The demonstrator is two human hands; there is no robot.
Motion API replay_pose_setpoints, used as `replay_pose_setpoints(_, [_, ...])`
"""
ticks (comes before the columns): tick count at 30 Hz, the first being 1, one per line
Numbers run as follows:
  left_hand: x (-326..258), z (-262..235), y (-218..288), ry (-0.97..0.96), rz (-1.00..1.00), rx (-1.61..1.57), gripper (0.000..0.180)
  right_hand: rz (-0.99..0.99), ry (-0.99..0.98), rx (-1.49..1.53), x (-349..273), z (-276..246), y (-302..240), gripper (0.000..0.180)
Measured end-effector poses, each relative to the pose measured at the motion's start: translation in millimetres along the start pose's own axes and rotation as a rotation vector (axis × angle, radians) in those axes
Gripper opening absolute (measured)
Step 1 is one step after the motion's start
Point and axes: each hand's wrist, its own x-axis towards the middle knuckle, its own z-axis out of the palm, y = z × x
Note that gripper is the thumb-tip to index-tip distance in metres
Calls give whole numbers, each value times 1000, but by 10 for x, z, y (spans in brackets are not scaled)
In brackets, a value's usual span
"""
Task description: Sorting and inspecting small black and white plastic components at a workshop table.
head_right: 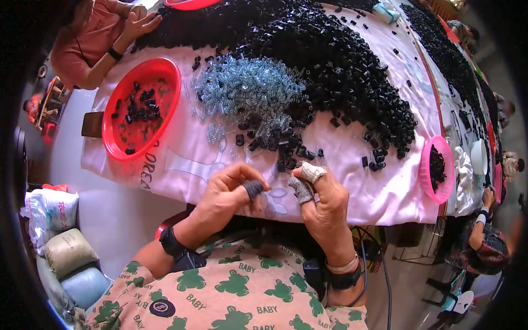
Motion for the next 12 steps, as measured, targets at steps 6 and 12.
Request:
replay_pose_setpoints(6, [22,-114,-49,63,122,-195,13,265,136,267,52,-157,32,21])
replay_pose_setpoints(12, [-24,-89,-41,47,61,101,20,237,31,-50,35,-395,118,17])
